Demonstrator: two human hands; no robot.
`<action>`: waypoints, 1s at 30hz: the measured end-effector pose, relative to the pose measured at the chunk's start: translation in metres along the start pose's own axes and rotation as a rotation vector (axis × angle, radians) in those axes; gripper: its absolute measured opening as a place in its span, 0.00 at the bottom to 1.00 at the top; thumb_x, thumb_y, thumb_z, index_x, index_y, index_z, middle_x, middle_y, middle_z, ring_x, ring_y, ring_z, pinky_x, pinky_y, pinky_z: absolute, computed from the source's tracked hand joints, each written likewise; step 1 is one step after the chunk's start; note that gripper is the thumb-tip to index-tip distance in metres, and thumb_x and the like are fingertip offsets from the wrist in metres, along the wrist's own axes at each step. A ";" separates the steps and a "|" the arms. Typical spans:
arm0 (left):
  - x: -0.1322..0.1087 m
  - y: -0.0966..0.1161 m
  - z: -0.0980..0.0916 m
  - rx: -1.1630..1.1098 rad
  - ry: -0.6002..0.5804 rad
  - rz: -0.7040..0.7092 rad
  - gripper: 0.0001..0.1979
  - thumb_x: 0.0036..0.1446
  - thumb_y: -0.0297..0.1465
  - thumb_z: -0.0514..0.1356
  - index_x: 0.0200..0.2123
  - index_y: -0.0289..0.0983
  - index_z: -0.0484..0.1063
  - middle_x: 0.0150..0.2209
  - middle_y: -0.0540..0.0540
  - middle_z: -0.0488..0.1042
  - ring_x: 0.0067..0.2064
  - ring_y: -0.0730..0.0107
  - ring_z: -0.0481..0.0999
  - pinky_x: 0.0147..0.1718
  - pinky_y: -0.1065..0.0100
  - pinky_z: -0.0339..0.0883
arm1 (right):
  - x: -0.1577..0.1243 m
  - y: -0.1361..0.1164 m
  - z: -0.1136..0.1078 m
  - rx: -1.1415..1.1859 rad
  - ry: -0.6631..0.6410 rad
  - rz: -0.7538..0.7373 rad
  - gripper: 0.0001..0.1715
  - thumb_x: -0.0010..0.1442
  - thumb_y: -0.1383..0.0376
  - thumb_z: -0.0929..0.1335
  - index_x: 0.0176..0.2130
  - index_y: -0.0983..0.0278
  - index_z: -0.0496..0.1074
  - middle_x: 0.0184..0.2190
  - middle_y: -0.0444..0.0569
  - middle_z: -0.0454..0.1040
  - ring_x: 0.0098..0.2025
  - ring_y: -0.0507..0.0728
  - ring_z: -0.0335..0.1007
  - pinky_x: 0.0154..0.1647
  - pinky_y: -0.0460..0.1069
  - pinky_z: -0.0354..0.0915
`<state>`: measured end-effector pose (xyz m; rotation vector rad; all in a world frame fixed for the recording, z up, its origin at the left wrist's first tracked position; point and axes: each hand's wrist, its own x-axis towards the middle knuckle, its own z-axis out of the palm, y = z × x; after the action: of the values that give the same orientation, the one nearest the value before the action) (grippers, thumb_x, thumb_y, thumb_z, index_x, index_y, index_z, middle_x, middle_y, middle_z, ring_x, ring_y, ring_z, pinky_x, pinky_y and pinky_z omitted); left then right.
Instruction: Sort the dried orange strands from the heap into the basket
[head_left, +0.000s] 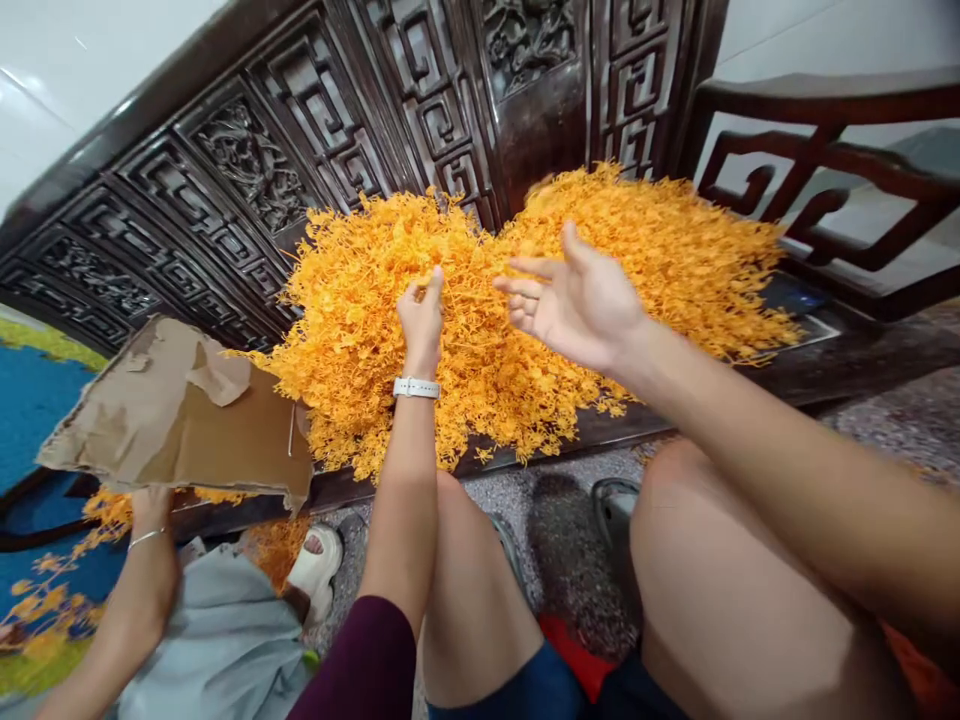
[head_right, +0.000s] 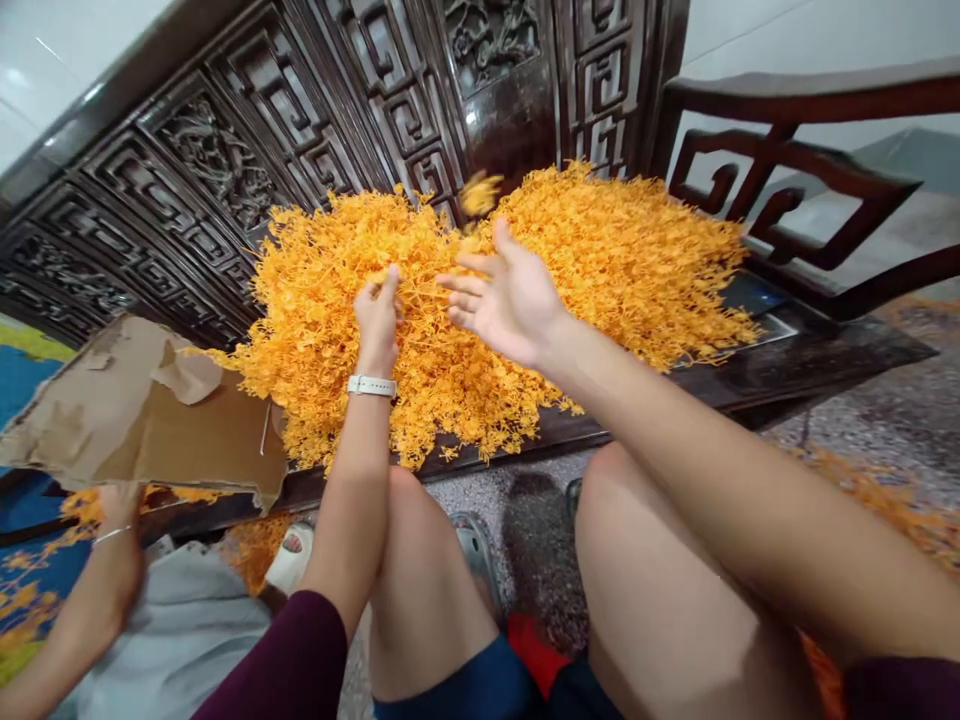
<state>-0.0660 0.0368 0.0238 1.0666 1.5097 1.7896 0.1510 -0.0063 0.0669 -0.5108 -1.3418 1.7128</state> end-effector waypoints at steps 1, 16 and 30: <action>-0.004 0.001 0.006 -0.016 -0.034 -0.003 0.19 0.61 0.48 0.68 0.32 0.40 0.73 0.25 0.53 0.62 0.25 0.76 0.60 0.23 0.71 0.53 | 0.013 0.003 -0.016 0.059 0.083 0.104 0.16 0.66 0.52 0.69 0.41 0.62 0.71 0.29 0.48 0.68 0.23 0.51 0.54 0.22 0.48 0.59; -0.043 -0.009 0.052 0.399 -0.496 0.498 0.26 0.67 0.25 0.58 0.65 0.47 0.71 0.66 0.43 0.72 0.64 0.51 0.74 0.61 0.48 0.72 | 0.019 0.015 -0.031 -0.139 0.293 -0.011 0.18 0.62 0.61 0.75 0.47 0.58 0.65 0.33 0.45 0.73 0.25 0.52 0.66 0.20 0.47 0.62; -0.051 0.019 0.044 -0.128 -0.720 -0.022 0.28 0.71 0.51 0.51 0.62 0.44 0.76 0.64 0.41 0.74 0.47 0.61 0.78 0.41 0.61 0.75 | 0.022 0.026 -0.057 -0.143 0.290 0.011 0.09 0.66 0.59 0.74 0.39 0.60 0.72 0.42 0.49 0.74 0.34 0.51 0.68 0.30 0.47 0.67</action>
<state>-0.0007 0.0142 0.0331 1.4141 0.9460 1.2513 0.1724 0.0431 0.0281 -0.8163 -1.2560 1.4912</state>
